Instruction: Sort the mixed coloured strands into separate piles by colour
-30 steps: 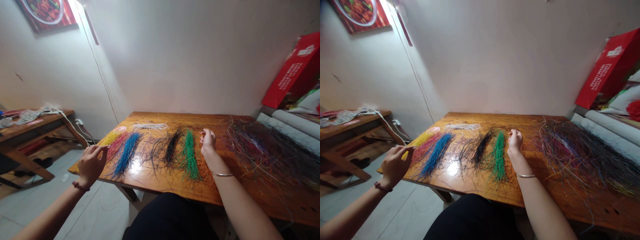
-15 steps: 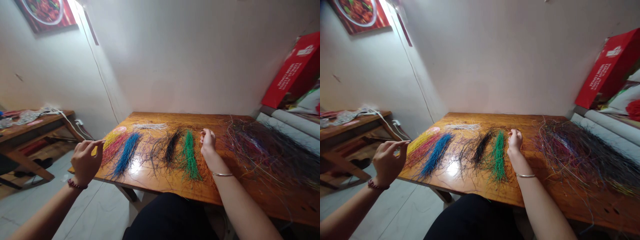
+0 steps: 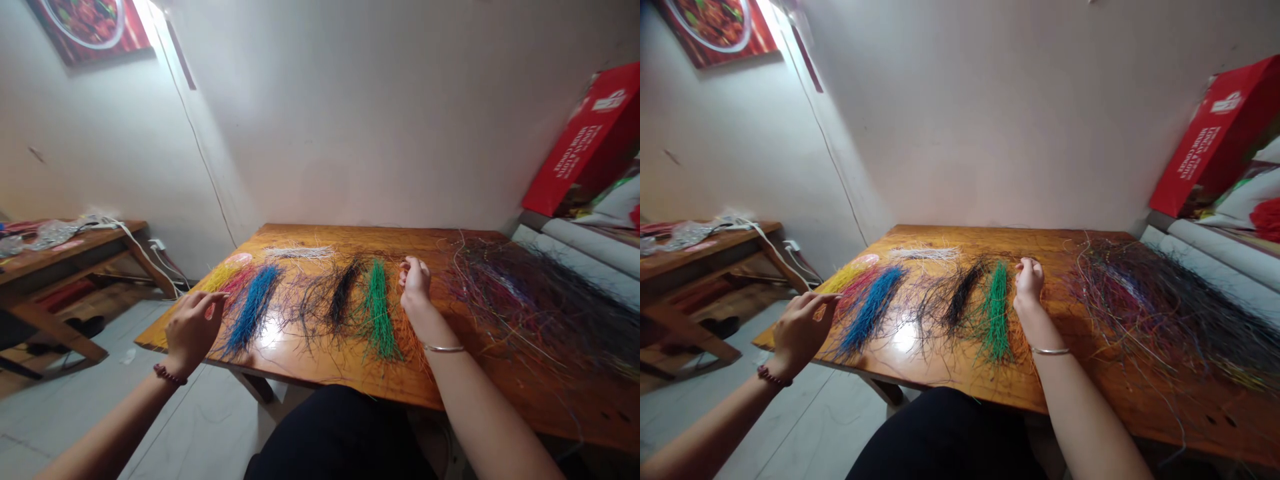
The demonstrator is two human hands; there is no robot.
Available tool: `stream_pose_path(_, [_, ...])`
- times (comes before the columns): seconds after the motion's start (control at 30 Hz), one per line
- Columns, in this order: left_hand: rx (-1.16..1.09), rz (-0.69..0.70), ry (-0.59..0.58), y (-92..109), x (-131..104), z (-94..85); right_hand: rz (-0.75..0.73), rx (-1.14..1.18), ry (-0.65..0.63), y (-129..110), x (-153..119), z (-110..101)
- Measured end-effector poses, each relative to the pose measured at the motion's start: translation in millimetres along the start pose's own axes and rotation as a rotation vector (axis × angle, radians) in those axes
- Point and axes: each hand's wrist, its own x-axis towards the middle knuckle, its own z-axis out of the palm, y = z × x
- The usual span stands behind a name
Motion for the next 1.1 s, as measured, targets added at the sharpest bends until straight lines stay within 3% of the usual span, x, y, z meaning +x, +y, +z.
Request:
stream_pose_path(0.47, [0.106,-0.034,-0.338,-15.3,9.6,3.0,-0.005,-0.003,-0.002,1.2,-0.1,0.0])
stream_pose_path(0.77, [0.326,-0.002,-0.267,-22.4,13.4,-1.9,0.011,-0.018,0.006,-1.3,-3.0,1.9])
stream_pose_path(1.1, [0.236,0.022,-0.592,-20.4,0.6,-2.1,0.005,-0.018,0.006,0.2,-4.1,2.7])
